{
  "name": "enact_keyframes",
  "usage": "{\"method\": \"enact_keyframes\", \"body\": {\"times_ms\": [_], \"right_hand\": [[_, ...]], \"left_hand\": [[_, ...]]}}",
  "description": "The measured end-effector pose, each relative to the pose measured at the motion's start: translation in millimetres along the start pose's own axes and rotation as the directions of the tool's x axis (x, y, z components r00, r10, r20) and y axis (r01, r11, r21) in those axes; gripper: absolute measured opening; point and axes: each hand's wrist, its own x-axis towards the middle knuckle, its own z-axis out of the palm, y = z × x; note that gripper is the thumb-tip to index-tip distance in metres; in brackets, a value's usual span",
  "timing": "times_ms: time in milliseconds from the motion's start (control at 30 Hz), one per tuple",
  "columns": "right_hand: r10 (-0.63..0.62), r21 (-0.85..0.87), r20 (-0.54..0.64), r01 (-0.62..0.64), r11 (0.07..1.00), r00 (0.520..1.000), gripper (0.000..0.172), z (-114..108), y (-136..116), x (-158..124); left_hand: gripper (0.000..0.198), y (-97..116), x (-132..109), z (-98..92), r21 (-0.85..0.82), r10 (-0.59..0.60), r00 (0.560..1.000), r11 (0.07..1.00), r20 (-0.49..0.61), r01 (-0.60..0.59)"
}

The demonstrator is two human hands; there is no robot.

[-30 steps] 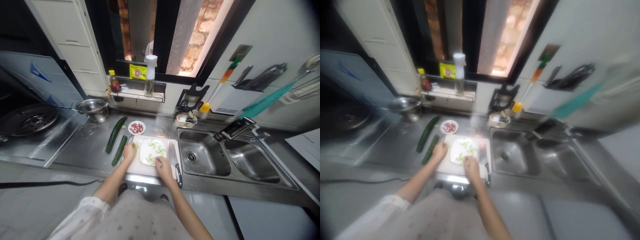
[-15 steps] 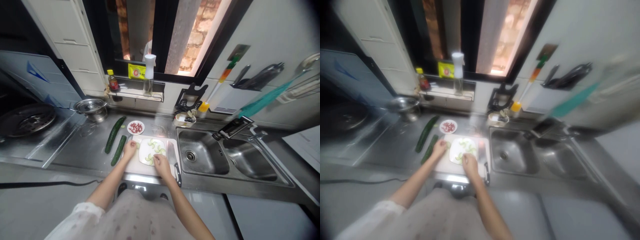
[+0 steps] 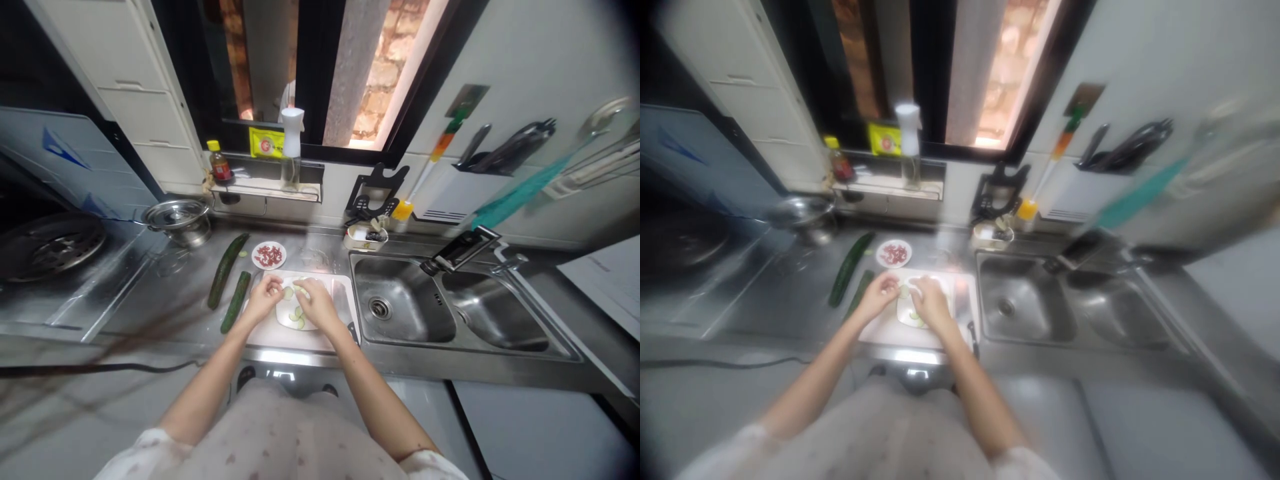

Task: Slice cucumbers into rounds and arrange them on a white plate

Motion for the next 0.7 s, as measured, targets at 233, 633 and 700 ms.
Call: {"method": "enact_keyframes", "body": {"times_ms": [233,633,700], "right_hand": [[-0.042,0.013,0.073,0.041,0.999,0.996,0.014,-1,-12,8],[0.034,0.074,-0.036,-0.031,0.997,0.999,0.016,-1,-1,12],[0.018,0.069,-0.029,-0.016,0.997,0.999,0.015,-4,-2,12]], "left_hand": [[0.025,21,-8,-4.7,0.016,0.090,0.994,0.996,0.065,-0.091],[0.044,-1,-26,17.3,-0.300,-0.387,0.918,0.868,0.093,0.396],[0.050,-1,-28,20.4,-0.412,-0.458,0.866,0.762,0.201,0.499]]}}
